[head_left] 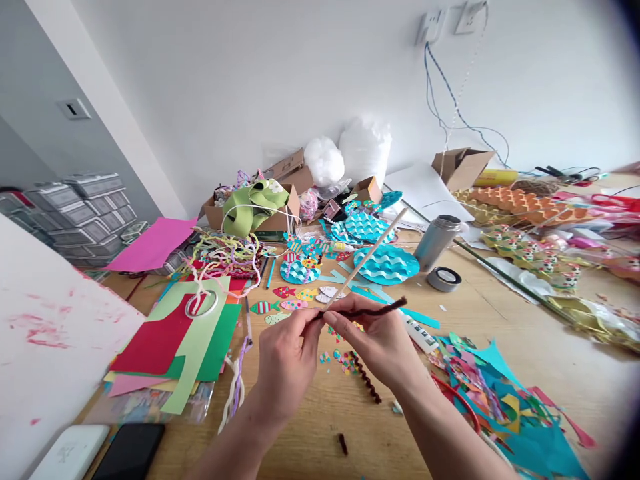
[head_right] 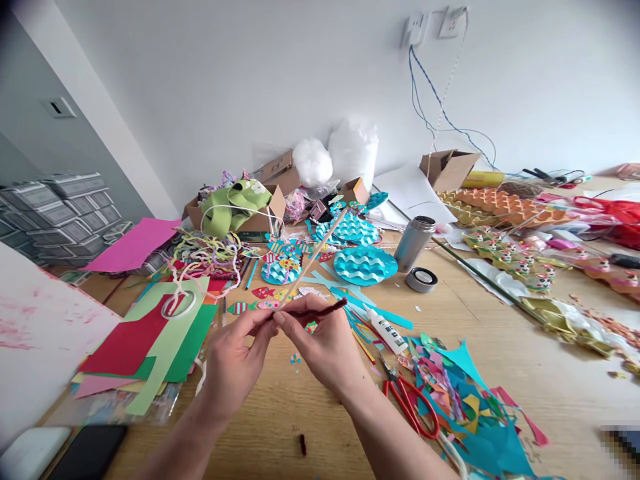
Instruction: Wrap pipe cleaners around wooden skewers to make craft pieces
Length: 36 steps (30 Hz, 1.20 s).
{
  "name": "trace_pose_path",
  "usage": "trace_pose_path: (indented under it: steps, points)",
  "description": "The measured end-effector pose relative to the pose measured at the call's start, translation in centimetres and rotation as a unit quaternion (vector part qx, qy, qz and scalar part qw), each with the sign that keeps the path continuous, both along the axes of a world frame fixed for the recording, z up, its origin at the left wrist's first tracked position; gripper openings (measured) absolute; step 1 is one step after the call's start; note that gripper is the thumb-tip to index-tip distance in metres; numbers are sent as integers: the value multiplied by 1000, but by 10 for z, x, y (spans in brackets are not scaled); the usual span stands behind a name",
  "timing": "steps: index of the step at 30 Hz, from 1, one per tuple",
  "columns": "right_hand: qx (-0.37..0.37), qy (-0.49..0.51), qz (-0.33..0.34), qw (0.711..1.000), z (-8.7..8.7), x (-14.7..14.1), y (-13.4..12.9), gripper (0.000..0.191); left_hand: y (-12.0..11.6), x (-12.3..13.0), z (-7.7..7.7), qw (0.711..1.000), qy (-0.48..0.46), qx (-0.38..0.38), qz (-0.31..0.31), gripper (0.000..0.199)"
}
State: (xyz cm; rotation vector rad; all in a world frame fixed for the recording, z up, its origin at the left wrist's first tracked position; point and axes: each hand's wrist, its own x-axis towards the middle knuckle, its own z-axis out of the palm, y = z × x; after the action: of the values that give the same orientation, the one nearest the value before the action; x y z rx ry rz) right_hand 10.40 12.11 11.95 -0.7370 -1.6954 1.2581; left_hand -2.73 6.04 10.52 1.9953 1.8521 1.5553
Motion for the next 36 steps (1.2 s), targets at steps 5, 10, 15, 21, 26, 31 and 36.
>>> trace_pose_path:
  steps: [5,10,15,21,26,31,36]
  points:
    - [4,0,-12,1000,1,-2,0,8,1,-1,-1,1000,-9,-18,5,9]
    - [16,-14,-23,1000,2,-1,-3,10,-2,1,-1,983,-141,-108,-43,13]
    - [44,-31,-37,998,4,1,-5,10,-2,0,6,928,-300,-180,-125,20]
    - [71,-56,-39,995,6,3,-7,11,0,-9,10,852,-416,-235,-212,21]
    - [63,-60,-13,996,4,5,-7,13,2,-13,9,790,-489,-254,-269,21]
    - [18,-29,17,999,6,7,-4,17,3,-13,8,736,-544,-268,-302,20]
    - [-64,0,79,995,12,9,2,25,4,-14,6,711,-547,-301,-324,20]
